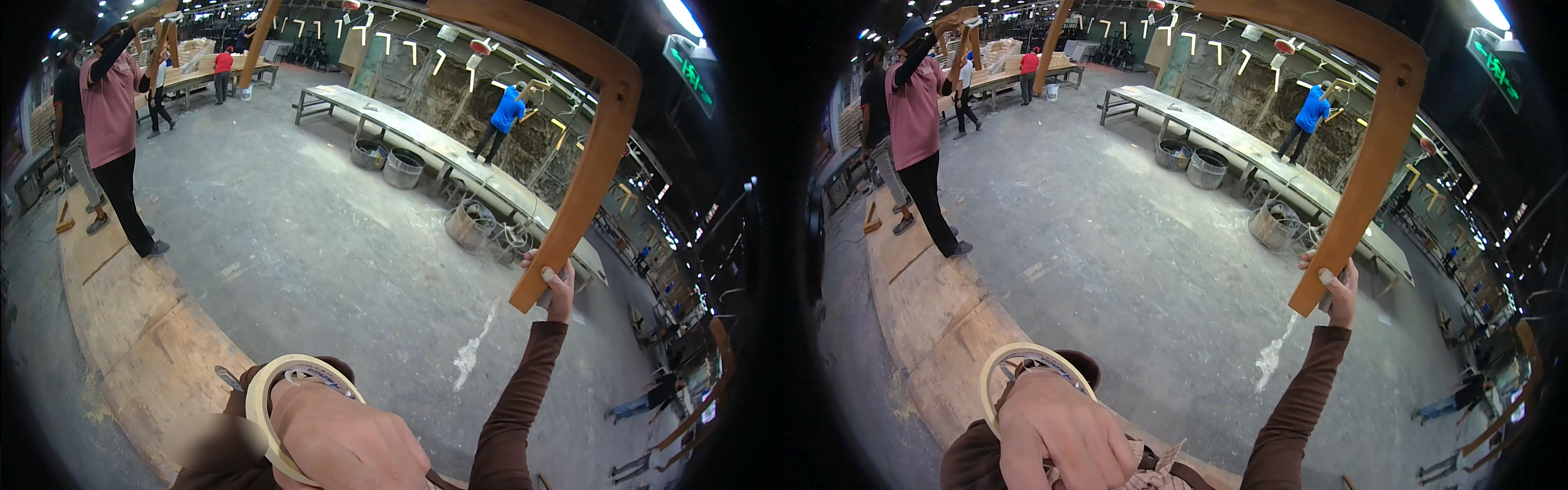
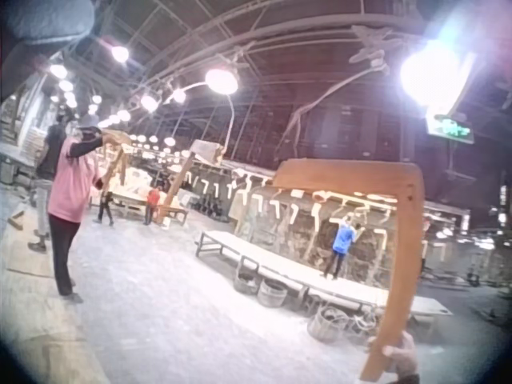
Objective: The person repeatedly picks up L-shaped wooden frames, applies masking tape to edges, and places them on a workbench. The person also wipes the frames with a cloth and handles a roll of tape and a small metal tool.
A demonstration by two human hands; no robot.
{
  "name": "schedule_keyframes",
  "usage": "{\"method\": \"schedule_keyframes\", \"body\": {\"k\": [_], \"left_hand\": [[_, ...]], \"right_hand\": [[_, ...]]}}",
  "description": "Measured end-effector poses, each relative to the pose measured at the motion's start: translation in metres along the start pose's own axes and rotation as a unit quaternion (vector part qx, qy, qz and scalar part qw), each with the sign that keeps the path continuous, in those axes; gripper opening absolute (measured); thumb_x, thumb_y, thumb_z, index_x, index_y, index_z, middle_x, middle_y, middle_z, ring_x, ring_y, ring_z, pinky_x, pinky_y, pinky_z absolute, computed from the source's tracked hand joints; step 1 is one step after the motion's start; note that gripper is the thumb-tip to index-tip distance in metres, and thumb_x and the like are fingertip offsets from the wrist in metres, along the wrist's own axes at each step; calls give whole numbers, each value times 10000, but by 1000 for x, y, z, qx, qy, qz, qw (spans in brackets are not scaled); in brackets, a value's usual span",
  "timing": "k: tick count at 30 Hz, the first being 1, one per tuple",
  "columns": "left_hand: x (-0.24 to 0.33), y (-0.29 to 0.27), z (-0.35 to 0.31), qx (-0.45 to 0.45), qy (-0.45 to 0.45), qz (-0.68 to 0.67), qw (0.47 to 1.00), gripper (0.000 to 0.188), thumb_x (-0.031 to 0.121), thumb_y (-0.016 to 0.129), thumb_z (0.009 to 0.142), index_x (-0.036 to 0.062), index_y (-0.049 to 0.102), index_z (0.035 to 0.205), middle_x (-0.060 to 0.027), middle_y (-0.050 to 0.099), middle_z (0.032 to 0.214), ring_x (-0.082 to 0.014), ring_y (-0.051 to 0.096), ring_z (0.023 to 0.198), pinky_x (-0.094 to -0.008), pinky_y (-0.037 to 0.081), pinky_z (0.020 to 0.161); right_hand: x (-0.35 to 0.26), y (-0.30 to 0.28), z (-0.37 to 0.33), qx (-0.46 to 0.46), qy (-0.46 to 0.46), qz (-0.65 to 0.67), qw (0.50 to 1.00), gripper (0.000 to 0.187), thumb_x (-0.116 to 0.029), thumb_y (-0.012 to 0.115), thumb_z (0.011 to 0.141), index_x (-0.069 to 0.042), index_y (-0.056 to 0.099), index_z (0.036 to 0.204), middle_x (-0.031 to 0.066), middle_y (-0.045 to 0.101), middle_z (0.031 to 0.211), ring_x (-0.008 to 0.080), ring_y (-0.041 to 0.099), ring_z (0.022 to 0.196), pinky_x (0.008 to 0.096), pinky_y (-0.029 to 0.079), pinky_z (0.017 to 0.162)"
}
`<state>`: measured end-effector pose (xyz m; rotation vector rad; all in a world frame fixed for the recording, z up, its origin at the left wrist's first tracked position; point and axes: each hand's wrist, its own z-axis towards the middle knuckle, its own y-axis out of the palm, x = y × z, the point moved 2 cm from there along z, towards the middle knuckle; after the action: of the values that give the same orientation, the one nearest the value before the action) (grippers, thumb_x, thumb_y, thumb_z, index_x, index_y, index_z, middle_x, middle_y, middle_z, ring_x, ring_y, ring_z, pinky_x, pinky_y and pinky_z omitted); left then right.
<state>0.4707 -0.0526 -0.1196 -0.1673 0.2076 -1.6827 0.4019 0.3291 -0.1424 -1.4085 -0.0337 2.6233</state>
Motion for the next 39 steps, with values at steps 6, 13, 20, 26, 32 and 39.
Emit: {"method": "schedule_keyframes", "body": {"k": [6, 13, 20, 26, 32, 39], "left_hand": [[2, -1, 5, 12, -2, -5, 1000, 181, 100, 510, 937, -22, 636, 981, -65, 543, 619, -202, 450, 452, -336, 298, 429], [11, -15, 7, 31, -143, -20, 989, 88, 65, 578, 881, -2, 610, 928, -55, 520, 614, -188, 429, 461, -314, 339, 449], [29, -39, -20, 115, -219, 18, 969, 70, -2, 692, 772, -23, 634, 807, -114, 616, 680, -209, 561, 568, -340, 443, 538], [36, -51, -40, 111, -200, 63, 971, 97, -6, 700, 740, -27, 613, 775, -116, 608, 654, -178, 533, 514, -309, 444, 501], [20, -49, -49, 168, -155, 91, 969, 168, 31, 676, 782, 26, 526, 858, -39, 495, 619, -146, 455, 516, -290, 419, 524], [6, -57, -56, 168, -176, 84, 966, 183, 28, 642, 774, 56, 480, 854, -15, 462, 627, -125, 433, 540, -295, 400, 542]], "right_hand": [[-9, 0, -10, 27, 10, -17, 999, 569, -200, 643, 742, 46, 451, 1217, 189, 601, 995, 253, 628, 873, 347, 510, 772], [-12, -9, -23, 52, 16, -50, 997, 552, -237, 660, 747, 44, 481, 1188, 190, 621, 1004, 251, 638, 879, 353, 504, 804], [-19, -15, -36, 57, 0, -63, 996, 507, -229, 651, 774, 30, 494, 1180, 187, 633, 999, 260, 648, 890, 356, 511, 807], [-18, 4, -60, 157, -39, -186, 969, 512, -198, 687, 782, 5, 507, 1216, 156, 643, 1018, 210, 645, 875, 345, 524, 784], [-25, 62, -85, 293, -142, -332, 885, 606, -48, 627, 692, -4, 466, 1275, 193, 631, 929, 248, 628, 728, 328, 491, 631], [-16, 111, -97, 393, -151, -434, 797, 605, -44, 666, 697, -15, 463, 1267, 163, 608, 939, 329, 599, 808, 386, 494, 678]]}}
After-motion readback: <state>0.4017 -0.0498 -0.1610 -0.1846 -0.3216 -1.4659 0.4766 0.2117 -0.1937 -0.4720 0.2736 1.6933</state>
